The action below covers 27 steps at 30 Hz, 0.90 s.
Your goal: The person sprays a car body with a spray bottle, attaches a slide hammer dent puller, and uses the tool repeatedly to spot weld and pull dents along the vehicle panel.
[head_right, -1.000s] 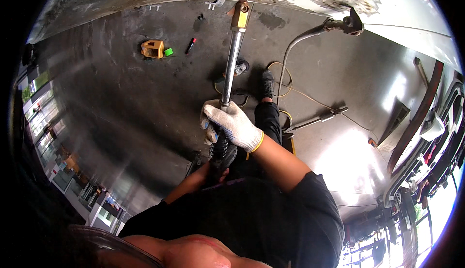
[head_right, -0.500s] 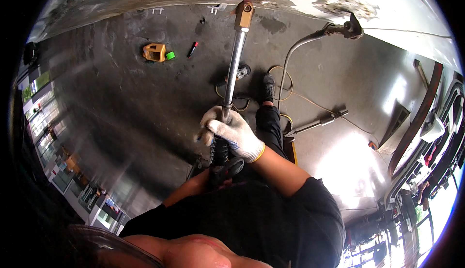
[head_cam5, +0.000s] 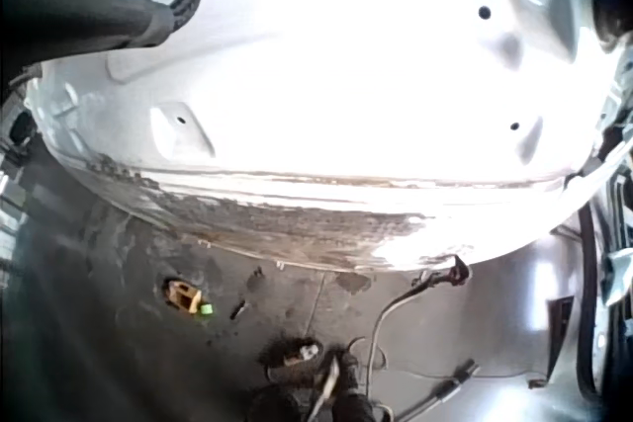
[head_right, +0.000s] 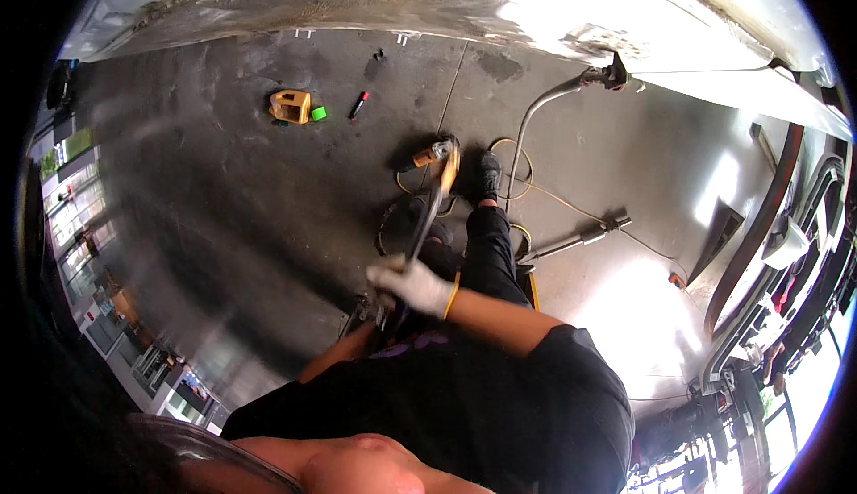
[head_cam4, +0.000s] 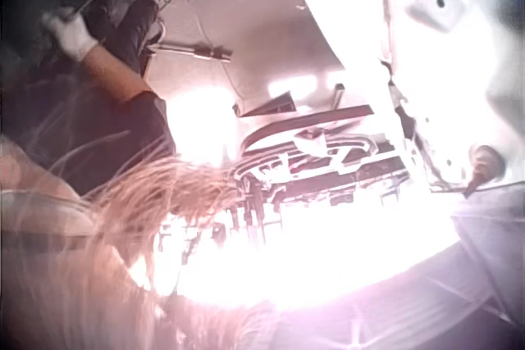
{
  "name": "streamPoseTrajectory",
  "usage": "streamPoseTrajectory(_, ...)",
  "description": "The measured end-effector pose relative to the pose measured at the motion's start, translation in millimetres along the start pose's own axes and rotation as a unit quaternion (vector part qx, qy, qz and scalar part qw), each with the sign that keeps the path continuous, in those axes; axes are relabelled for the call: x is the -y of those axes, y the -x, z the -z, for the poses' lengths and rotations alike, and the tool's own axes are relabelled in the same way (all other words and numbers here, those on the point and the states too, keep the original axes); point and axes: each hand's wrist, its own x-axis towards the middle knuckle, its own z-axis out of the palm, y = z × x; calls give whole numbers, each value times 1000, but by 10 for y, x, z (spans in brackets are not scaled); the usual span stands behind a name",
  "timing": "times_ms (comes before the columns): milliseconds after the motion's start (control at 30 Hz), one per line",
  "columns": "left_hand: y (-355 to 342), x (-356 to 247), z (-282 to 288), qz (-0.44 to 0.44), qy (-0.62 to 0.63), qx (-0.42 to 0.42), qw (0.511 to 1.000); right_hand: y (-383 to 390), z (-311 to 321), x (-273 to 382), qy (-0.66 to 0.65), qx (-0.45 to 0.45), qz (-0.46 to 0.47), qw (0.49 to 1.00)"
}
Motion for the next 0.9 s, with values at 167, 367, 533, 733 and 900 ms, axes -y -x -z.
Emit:
streamPoseTrajectory(167, 312, -71, -272, 3, 49, -98, 994, 51, -148, 326, -100, -19, 45, 994)
streamPoseTrajectory(367, 194, -406, -567, 29, 137, -52, 989, -164, 237, 856, -228, 5, 112, 967)
streamPoseTrajectory(533, 78, -327, -450, 74, 143, 62, 985, -107, 277, 1018, -234, 34, 129, 963)
streamPoseTrajectory(733, 201, -403, -609, 51, 117, -14, 992, -105, 320, 985, -237, 6, 87, 968)
streamPoseTrajectory(900, 119, -300, -455, 56, 124, 10, 991, -175, 293, 929, -229, 22, 118, 966)
